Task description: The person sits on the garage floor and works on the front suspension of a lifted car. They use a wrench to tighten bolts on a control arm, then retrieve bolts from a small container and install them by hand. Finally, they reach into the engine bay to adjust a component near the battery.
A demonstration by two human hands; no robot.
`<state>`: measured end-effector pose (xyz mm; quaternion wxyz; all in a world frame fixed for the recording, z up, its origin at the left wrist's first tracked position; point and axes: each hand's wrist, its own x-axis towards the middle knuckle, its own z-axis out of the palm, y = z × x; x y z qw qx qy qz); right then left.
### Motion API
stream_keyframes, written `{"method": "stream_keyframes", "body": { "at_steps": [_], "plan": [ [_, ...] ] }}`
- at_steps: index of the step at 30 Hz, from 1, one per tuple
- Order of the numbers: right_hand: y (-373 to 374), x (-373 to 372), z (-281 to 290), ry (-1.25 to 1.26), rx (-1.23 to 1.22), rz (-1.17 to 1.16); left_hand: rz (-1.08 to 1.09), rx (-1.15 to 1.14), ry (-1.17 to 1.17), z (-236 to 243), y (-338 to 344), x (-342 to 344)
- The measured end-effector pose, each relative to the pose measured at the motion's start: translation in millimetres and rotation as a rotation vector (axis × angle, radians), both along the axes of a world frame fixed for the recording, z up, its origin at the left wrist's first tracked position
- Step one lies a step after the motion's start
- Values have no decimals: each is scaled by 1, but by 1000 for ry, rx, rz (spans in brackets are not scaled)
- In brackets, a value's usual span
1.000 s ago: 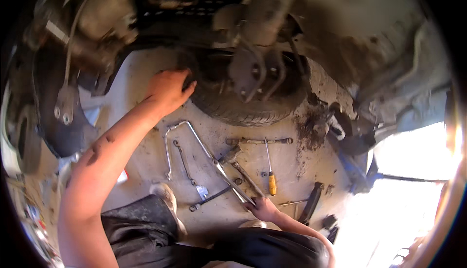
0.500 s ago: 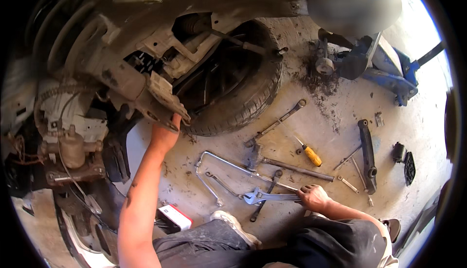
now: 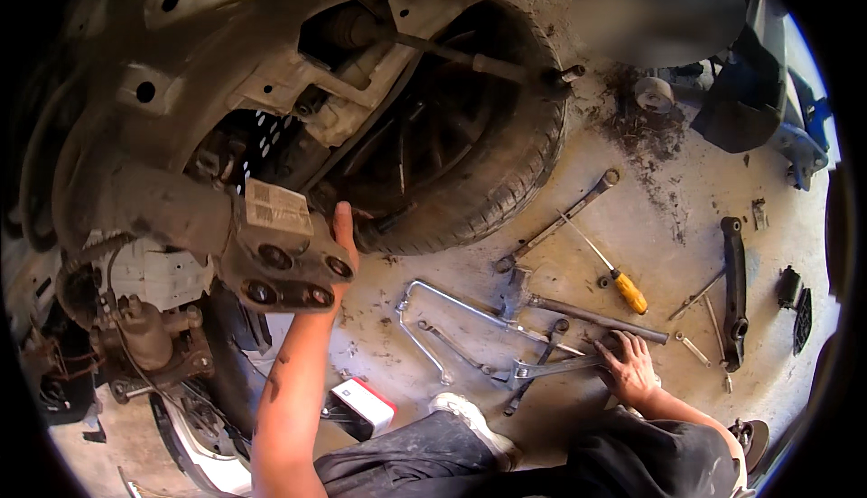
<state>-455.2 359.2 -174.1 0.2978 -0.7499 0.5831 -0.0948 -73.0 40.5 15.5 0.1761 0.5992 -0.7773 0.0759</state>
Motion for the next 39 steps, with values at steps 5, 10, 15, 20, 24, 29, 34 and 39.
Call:
{"method": "stream_keyframes", "body": {
  "at_steps": [5,10,15,20,24,29,34,39],
  "plan": [
    [0,-5,-7,-5,17,47,-41,237,160,5,2,-11],
    [-2,-3,-11,-9,26,59,-170,206,155,10,-1,-18],
    [-5,-3,-9,-22,31,55,-170,257,148,12,-2,-20],
    [-4,-1,-12,-32,16,42,-184,237,154,15,-2,-22],
    [-5,-1,-8,-28,41,28,-221,233,157,14,-4,-19],
    [-3,-2,-11,-42,35,27,-227,211,130,12,-2,-15],
    [-4,-1,-12,-33,25,38,-276,64,117,5,2,-11],
    [-4,0,-11,-39,18,31,-280,127,101,7,0,-7]
  ]
}}
